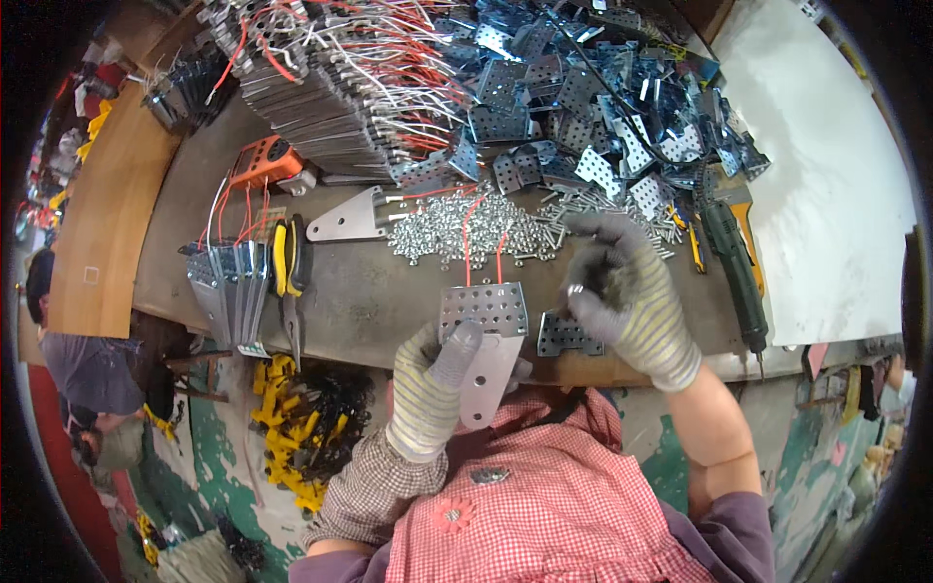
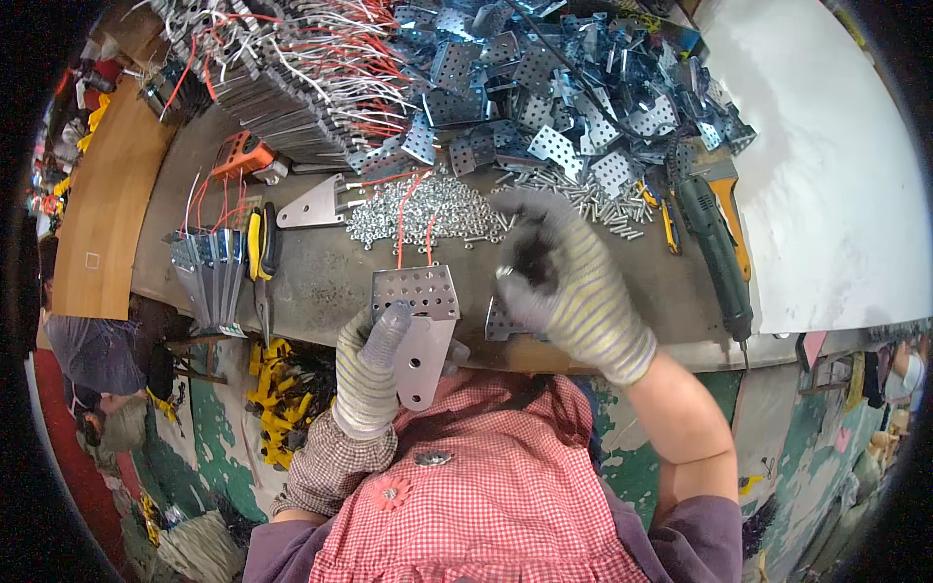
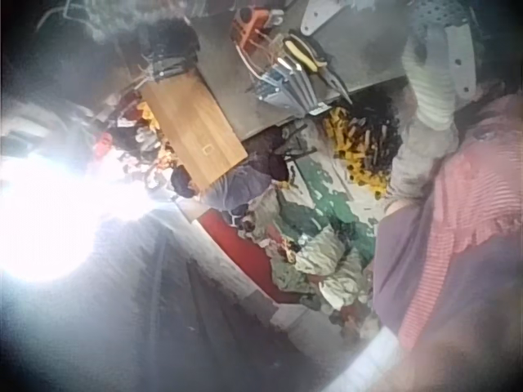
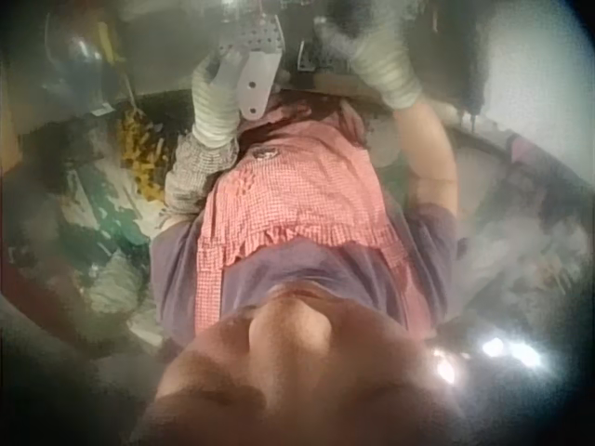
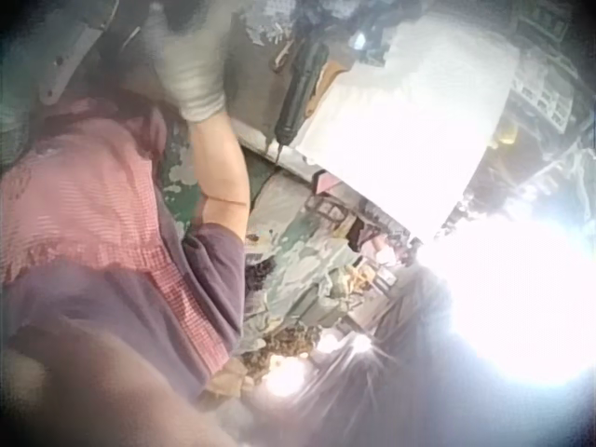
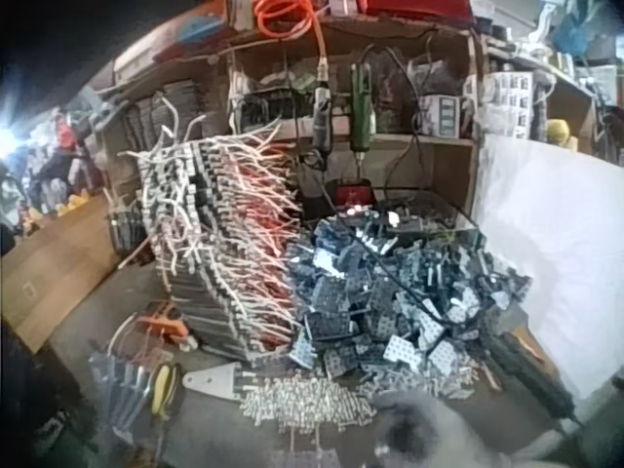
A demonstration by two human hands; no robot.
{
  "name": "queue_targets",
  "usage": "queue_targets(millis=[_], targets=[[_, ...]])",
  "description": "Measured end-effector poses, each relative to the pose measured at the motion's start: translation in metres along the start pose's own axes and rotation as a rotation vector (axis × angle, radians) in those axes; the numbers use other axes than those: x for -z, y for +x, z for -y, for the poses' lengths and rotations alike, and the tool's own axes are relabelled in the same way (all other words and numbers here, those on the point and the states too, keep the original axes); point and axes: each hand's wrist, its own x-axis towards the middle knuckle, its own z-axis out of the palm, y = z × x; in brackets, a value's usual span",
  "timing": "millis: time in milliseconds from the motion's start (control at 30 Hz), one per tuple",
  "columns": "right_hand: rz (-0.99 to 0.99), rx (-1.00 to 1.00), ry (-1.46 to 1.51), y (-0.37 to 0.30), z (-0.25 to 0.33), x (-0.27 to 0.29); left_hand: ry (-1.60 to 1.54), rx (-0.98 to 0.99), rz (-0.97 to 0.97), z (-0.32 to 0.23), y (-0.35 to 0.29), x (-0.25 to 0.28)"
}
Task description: The person assembles electrical components by fitting perforated metal plates onto base units with wires, fastening them using an electric screwdriver, and placing the assembled units aside.
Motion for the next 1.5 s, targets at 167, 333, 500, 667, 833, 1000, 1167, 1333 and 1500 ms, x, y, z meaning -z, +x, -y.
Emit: queue_targets(millis=[167,333,500,667,833,1000,1167,1333,1500], targets=[[0.124,-0.074,0.122,-0.018,-0.007,-0.010,0.105,-0.054,-0.067,0.003,0.002,-0.002],[0.110,-0.085,-0.045,-0.017,-0.006,-0.011,0.163,-0.061,-0.084,0.007,0.000,-0.001],[0.067,0.025,-0.271,-0.022,-0.007,-0.020,0.339,-0.206,-0.060,0.019,-0.003,0.007],[0.036,0.364,-0.551,-0.016,-0.007,-0.022,0.045,0.006,0.035,0.007,-0.004,0.004],[-0.048,0.469,-0.378,-0.021,-0.008,-0.014,-0.130,0.095,0.114,0.010,-0.006,0.008],[0.002,0.802,-0.668,-0.005,-0.003,-0.028,0.064,-0.053,0.173,0.024,-0.005,0.003],[-0.017,0.699,-0.684,-0.002,-0.014,-0.032,0.169,-0.058,0.243,0.030,-0.005,0.003],[0.082,0.921,-1.029,-0.008,-0.018,-0.016,0.083,-0.037,0.332,0.024,-0.005,-0.012],[-0.055,0.612,-0.812,-0.031,-0.010,-0.024,0.026,-0.025,0.323,0.021,0.006,-0.022]])
